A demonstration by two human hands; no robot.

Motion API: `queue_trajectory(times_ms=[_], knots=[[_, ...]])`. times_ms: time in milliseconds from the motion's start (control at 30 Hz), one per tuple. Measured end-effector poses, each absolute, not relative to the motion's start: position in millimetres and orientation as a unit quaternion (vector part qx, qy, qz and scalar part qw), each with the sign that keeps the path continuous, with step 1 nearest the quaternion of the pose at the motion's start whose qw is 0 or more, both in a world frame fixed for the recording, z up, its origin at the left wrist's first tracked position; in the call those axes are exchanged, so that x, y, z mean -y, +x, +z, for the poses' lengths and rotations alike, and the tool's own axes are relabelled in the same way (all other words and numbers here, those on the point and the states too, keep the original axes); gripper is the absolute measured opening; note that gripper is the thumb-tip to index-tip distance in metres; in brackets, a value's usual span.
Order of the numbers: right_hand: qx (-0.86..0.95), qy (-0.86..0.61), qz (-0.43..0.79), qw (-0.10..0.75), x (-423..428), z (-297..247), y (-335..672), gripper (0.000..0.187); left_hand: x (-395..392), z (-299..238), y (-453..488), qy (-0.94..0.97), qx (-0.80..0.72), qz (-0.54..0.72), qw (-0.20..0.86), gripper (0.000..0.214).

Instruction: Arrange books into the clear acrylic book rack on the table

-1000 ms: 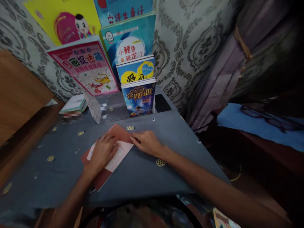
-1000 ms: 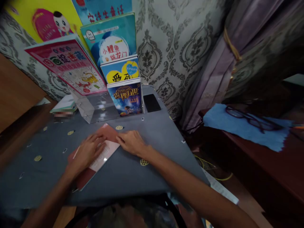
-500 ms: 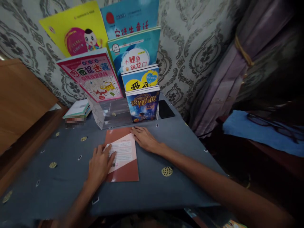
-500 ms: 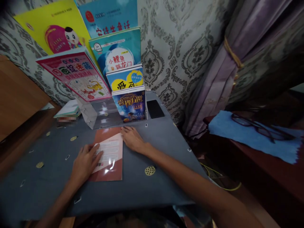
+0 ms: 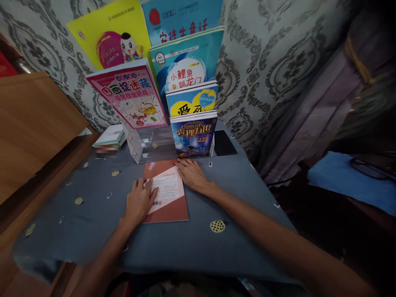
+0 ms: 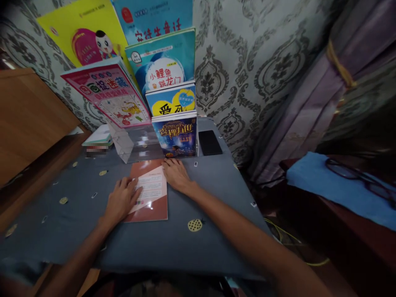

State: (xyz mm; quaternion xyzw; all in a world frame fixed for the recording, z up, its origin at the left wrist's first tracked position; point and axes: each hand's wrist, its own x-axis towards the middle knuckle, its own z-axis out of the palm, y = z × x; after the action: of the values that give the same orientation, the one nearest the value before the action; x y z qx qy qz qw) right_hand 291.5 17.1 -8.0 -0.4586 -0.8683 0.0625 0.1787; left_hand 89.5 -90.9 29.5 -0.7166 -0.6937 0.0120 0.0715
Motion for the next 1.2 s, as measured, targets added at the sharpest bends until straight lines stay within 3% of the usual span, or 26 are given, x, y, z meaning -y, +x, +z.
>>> queue_trajectory(times_ms=[233, 567, 667, 767, 867, 1000, 1200], knots=[[0.867, -0.459, 0.069, 0.184, -14, -8, 292, 0.044, 83, 27, 78, -0.736, 0.673, -0.018, 0.064, 0.037], [0.871, -0.448, 0.08, 0.185, 0, -10, 294, 0.047, 81, 17, 71, -0.774, 0.612, -0.043, 0.155, 0.037], [0.882, -0.423, 0.084, 0.189, 18, -12, 298, 0.046, 87, 18, 72, -0.801, 0.579, -0.087, 0.127, 0.031], [0.891, -0.39, 0.097, 0.211, 36, -13, 304, 0.042, 106, 21, 78, -0.849, 0.501, -0.165, 0.024, 0.028], [0.886, -0.356, 0.145, 0.258, 47, -12, 308, 0.033, 129, 20, 89, -0.881, 0.434, -0.182, -0.037, 0.028], [0.838, -0.346, 0.268, 0.327, 55, -6, 308, 0.029, 145, 14, 101, -0.9, 0.415, -0.131, 0.013, 0.032], [0.789, -0.31, 0.412, 0.334, 61, -2, 307, 0.026, 137, 13, 104, -0.911, 0.385, -0.107, 0.101, 0.031]])
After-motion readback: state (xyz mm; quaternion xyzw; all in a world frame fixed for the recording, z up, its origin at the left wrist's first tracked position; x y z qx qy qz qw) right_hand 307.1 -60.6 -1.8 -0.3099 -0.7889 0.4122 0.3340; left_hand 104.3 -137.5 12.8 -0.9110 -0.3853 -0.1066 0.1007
